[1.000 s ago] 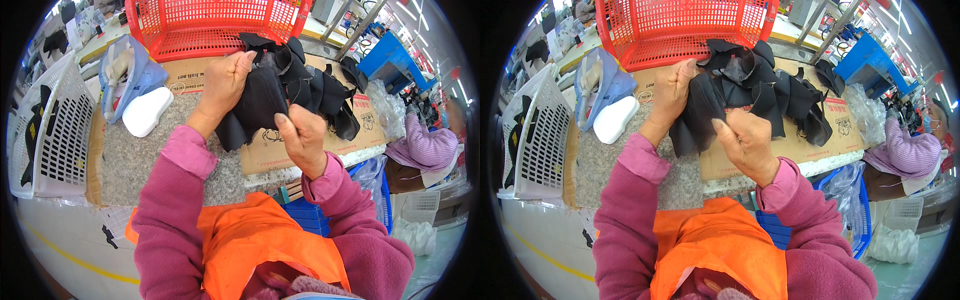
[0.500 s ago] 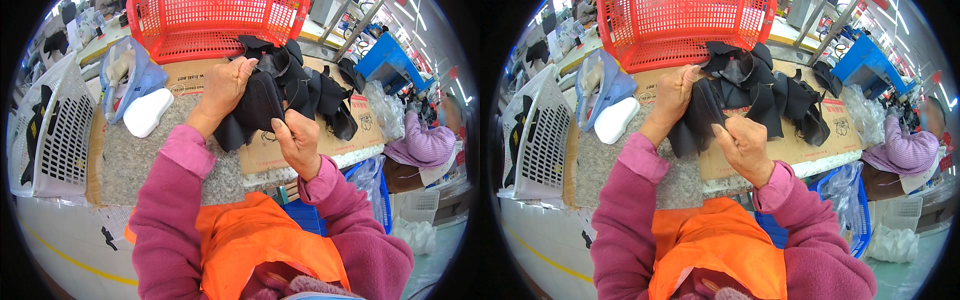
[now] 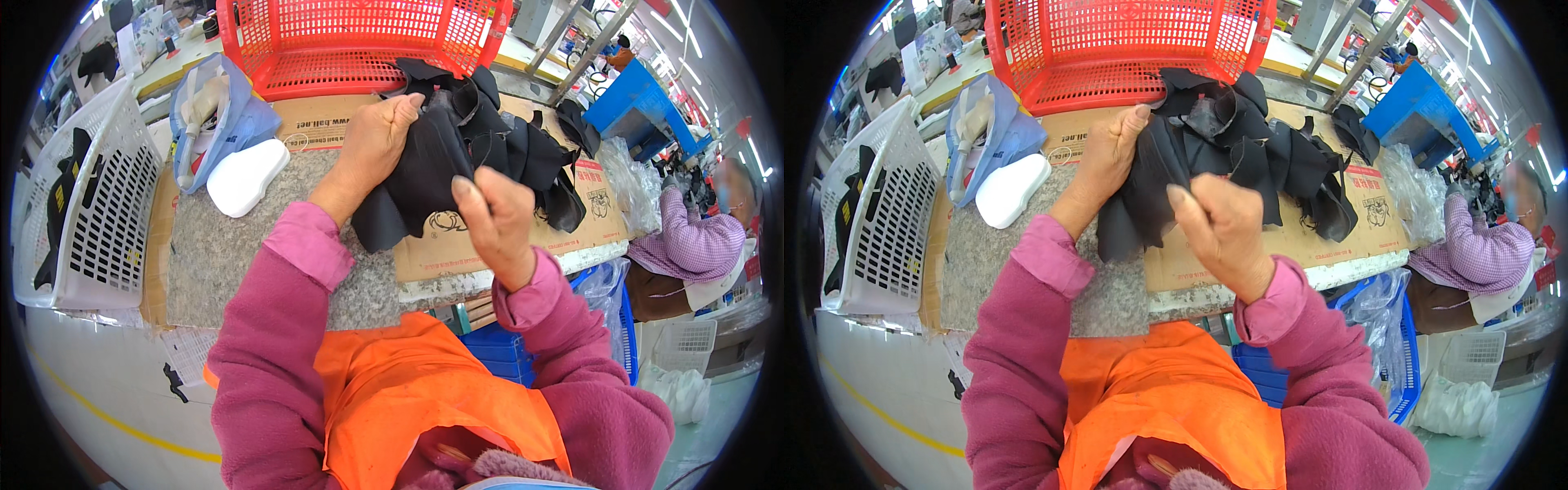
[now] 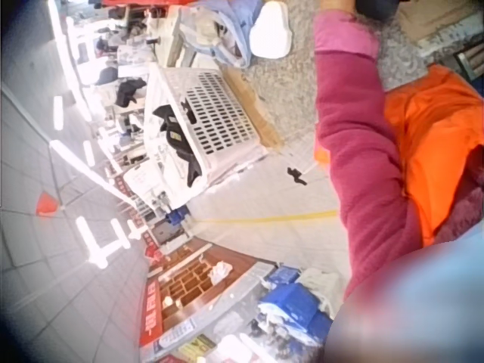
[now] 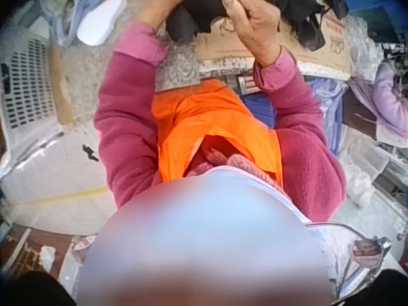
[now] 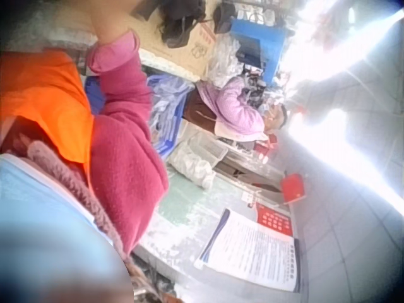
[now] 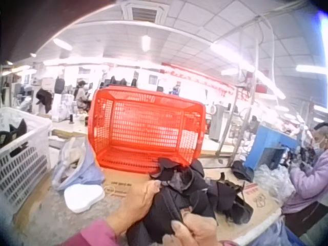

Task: The person assembles a black slipper by inserting a white insole, then repeatedly folds and unfolds the upper to check seams and fit. The person handles multiple slipper uppers and insoles on a workbench in a factory setting.

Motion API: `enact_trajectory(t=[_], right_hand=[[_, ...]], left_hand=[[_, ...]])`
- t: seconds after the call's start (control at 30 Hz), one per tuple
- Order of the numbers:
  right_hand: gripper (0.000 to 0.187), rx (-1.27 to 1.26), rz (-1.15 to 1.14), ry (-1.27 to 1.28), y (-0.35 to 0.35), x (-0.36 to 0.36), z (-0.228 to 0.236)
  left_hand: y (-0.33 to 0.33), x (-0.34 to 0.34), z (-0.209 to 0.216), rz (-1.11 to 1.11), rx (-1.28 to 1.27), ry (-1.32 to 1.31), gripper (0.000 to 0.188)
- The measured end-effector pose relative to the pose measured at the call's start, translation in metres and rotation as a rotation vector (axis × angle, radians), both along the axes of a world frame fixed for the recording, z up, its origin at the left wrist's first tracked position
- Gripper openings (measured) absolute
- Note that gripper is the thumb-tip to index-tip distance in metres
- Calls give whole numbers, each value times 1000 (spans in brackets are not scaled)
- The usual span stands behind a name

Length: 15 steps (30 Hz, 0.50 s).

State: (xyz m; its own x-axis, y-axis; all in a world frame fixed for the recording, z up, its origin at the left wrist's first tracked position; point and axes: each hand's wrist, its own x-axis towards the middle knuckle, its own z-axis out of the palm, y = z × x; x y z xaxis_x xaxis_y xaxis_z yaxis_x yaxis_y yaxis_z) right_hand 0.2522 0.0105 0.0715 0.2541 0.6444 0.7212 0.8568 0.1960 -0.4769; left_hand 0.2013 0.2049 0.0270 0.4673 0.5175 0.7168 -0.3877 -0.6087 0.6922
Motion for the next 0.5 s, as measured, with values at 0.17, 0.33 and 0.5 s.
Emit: enact_trajectory(t=[0.17, 0.33, 0.5], right_hand=[[42, -76, 23, 45, 33, 13, 29], [43, 33, 121, 313, 36, 11, 17], [31, -212, -8, 78, 15, 7, 9]], left_hand=[[-3, 7, -9, -31, -128, 70, 53], [-20, 13, -39, -100, -366, 96, 52], [8, 1, -29, -25, -255, 301, 28]])
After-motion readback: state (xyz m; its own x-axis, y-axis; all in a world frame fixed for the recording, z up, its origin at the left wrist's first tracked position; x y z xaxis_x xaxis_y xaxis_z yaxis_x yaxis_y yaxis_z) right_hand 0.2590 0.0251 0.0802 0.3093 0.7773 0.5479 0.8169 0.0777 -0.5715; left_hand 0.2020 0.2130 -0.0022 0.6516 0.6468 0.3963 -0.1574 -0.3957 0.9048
